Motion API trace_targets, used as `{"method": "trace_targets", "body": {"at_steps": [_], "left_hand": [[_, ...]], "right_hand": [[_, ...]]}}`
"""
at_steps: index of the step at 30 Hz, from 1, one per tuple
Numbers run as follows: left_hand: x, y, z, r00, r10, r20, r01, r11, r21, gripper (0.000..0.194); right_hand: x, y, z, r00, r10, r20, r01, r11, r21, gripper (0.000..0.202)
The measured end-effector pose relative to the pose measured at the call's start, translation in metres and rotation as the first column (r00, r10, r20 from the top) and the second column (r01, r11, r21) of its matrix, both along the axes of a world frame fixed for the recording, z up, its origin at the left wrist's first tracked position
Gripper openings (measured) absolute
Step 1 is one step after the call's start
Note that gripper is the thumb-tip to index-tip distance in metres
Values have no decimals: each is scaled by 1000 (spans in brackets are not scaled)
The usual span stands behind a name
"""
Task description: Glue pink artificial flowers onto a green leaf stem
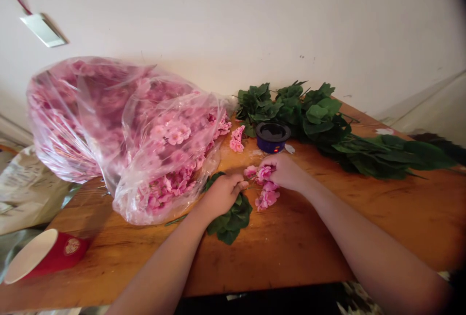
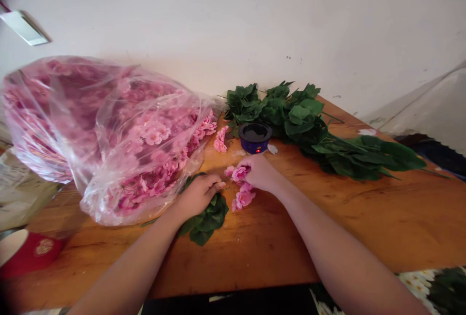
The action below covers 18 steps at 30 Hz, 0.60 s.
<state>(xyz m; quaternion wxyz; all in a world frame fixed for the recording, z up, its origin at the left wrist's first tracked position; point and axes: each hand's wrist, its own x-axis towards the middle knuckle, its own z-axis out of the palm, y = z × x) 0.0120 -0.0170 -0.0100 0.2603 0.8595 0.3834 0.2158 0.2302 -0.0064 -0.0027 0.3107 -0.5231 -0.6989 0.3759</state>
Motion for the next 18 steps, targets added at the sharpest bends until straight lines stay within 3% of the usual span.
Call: {"method": "trace_targets", "body": {"at_steps": [8,18], "left_hand": [[0,0,-1,999,-20,-26,21,999,26,24],[1,0,2,998,-57,-6,57,998,38,25]], "right_hand": [[-3,0,-3,1000,-7,6,7,998,70,18],[-1,5,-17,999,51,2,-51,998,-34,26]]}}
